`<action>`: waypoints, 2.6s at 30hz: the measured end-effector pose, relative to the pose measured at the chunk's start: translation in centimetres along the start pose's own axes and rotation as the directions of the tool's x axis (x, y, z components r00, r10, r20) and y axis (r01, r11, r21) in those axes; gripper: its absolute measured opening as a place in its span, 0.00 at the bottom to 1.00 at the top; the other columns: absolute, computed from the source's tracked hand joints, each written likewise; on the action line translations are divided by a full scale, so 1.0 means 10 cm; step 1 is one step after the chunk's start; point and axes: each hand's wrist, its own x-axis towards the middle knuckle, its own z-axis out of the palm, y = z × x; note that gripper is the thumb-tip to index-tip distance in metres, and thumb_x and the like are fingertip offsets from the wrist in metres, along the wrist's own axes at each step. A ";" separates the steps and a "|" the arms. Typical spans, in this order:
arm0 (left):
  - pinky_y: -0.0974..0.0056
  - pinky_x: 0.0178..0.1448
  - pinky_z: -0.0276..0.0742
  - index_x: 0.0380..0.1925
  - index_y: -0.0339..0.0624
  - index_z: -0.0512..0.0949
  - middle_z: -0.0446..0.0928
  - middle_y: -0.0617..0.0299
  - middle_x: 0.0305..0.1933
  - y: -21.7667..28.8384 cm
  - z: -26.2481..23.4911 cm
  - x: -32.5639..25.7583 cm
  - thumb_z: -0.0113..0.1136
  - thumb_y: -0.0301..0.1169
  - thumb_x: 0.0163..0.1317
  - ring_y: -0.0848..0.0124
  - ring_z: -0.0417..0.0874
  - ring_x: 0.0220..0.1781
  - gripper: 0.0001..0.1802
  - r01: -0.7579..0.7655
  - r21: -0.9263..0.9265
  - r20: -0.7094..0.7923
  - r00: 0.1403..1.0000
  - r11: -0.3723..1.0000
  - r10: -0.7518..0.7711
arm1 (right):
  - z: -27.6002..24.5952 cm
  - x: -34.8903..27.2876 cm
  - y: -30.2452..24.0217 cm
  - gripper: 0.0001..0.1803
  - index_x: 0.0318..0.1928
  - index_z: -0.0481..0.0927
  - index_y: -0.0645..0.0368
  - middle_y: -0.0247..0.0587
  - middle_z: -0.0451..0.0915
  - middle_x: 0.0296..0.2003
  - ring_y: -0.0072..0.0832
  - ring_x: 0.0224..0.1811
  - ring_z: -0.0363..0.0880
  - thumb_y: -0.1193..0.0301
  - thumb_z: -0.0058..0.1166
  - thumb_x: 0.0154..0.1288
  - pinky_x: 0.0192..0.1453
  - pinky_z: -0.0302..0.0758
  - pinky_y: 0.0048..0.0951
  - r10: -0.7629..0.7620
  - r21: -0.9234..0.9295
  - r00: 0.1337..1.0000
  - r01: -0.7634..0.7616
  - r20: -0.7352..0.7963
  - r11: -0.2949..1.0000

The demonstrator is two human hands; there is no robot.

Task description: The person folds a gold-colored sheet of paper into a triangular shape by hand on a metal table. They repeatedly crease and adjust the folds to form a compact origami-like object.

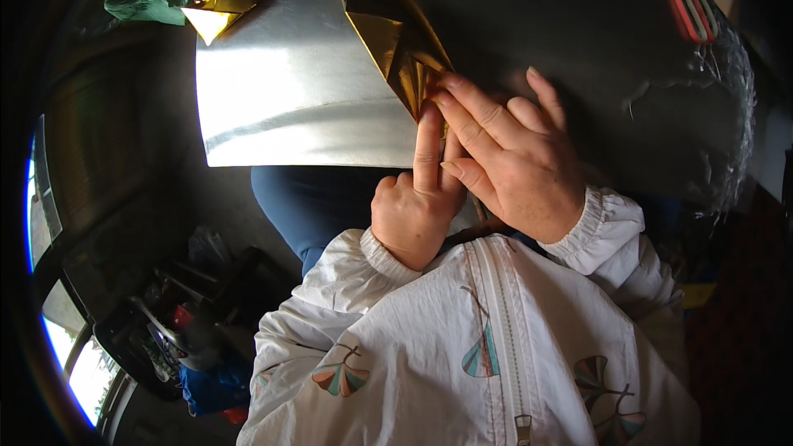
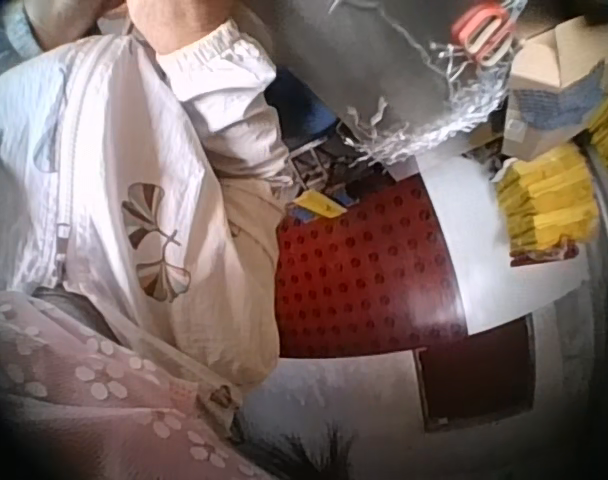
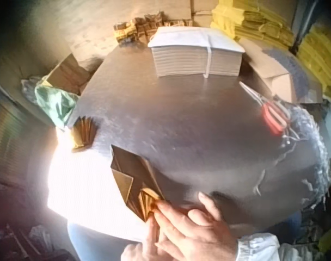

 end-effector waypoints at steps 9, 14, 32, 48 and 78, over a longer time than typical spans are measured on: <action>0.71 0.17 0.70 0.62 0.44 0.73 0.70 0.45 0.66 -0.05 -0.03 0.01 0.58 0.28 0.56 0.79 0.70 0.13 0.30 -0.063 0.072 0.022 0.998 0.995 0.062 | 0.00 0.30 0.32 0.26 0.54 0.83 0.48 0.30 0.75 0.59 0.30 0.44 0.72 0.52 0.60 0.57 0.74 0.54 0.52 -0.228 -0.059 0.968 0.235 0.102 0.970; 0.71 0.20 0.73 0.63 0.44 0.73 0.69 0.46 0.67 -0.05 -0.03 0.01 0.59 0.29 0.54 0.79 0.70 0.13 0.32 -0.064 0.092 0.035 0.998 0.994 0.061 | -0.02 0.44 0.42 0.24 0.52 0.84 0.42 0.30 0.73 0.62 0.30 0.46 0.71 0.51 0.62 0.54 0.75 0.52 0.53 -0.307 -0.091 0.937 0.325 0.167 0.941; 0.70 0.31 0.78 0.65 0.41 0.69 0.66 0.48 0.70 0.03 -0.20 -0.10 0.71 0.36 0.45 0.72 0.83 0.24 0.43 -0.005 0.011 0.095 0.995 1.000 0.004 | 0.20 0.52 0.42 0.20 0.48 0.86 0.43 0.42 0.76 0.57 0.40 0.54 0.74 0.48 0.52 0.67 0.74 0.52 0.50 -0.208 -0.240 0.978 0.206 0.015 0.949; 0.65 0.31 0.78 0.56 0.39 0.74 0.77 0.56 0.60 -0.28 -0.36 -0.22 0.65 0.27 0.51 0.65 0.84 0.27 0.28 -0.088 -0.176 -0.145 0.987 0.980 0.063 | 0.08 0.13 0.18 0.21 0.61 0.77 0.42 0.47 0.71 0.60 0.41 0.55 0.73 0.58 0.49 0.70 0.71 0.54 0.50 -0.045 -0.225 0.999 0.046 0.008 0.973; 0.70 0.29 0.73 0.48 0.45 0.81 0.79 0.64 0.59 -0.50 -0.19 -0.27 0.65 0.31 0.56 0.77 0.81 0.23 0.18 -0.199 0.103 -0.247 0.944 0.975 0.219 | -0.09 0.04 0.16 0.38 0.57 0.79 0.53 0.34 0.74 0.61 0.31 0.48 0.75 0.54 0.73 0.45 0.75 0.53 0.51 -0.282 -0.224 0.951 0.305 0.130 0.926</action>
